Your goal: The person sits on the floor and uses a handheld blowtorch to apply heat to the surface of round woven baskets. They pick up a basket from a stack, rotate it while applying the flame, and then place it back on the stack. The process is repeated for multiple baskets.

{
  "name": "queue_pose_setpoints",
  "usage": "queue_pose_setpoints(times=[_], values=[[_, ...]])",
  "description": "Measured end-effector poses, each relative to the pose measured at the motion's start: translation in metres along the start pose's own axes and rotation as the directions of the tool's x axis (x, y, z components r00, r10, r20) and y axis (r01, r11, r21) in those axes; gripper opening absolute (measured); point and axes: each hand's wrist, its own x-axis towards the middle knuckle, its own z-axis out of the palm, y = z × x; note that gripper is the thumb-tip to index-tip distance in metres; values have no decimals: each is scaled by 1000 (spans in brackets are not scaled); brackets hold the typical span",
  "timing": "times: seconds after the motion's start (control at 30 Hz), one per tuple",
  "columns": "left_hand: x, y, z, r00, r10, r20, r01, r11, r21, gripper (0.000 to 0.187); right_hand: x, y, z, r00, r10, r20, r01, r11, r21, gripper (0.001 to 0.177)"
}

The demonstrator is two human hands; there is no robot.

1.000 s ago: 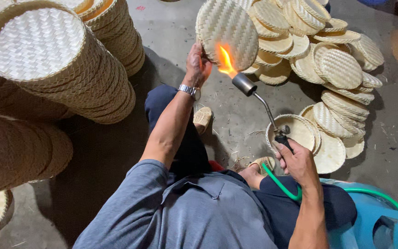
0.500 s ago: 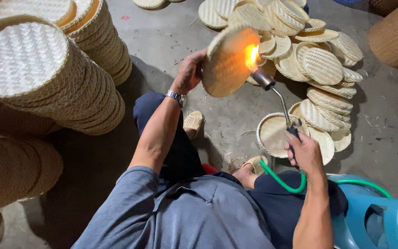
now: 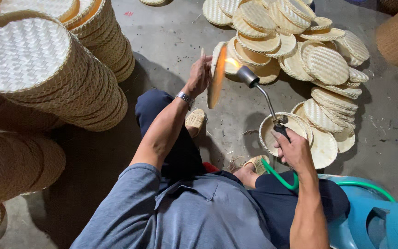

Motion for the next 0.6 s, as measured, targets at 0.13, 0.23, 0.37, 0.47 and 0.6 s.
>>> queue_pose_setpoints(times=[0.13, 0.23, 0.37, 0.47, 0.6], values=[[9, -9, -17, 986, 156, 62, -158, 987, 23, 46, 6, 20, 9, 989, 8, 149, -1, 999, -45, 30], [12, -14, -25, 987, 158, 26, -158, 935, 317, 36, 21, 30, 20, 988, 58, 144, -52, 998, -48, 31], [21, -24, -27, 989, 142, 36, -143, 891, 430, 28, 33, 42, 13, 994, -13, 108, -9, 979, 203, 27], [21, -16, -8, 1000, 13, -6, -9, 898, 440, 30, 51, 56, -12, 996, 88, -11, -86, 992, 88, 31], [8, 48, 51, 912, 345, 220, -408, 813, 415, 46, 72, 97, -48, 982, -35, -186, 62, 988, 141, 31]])
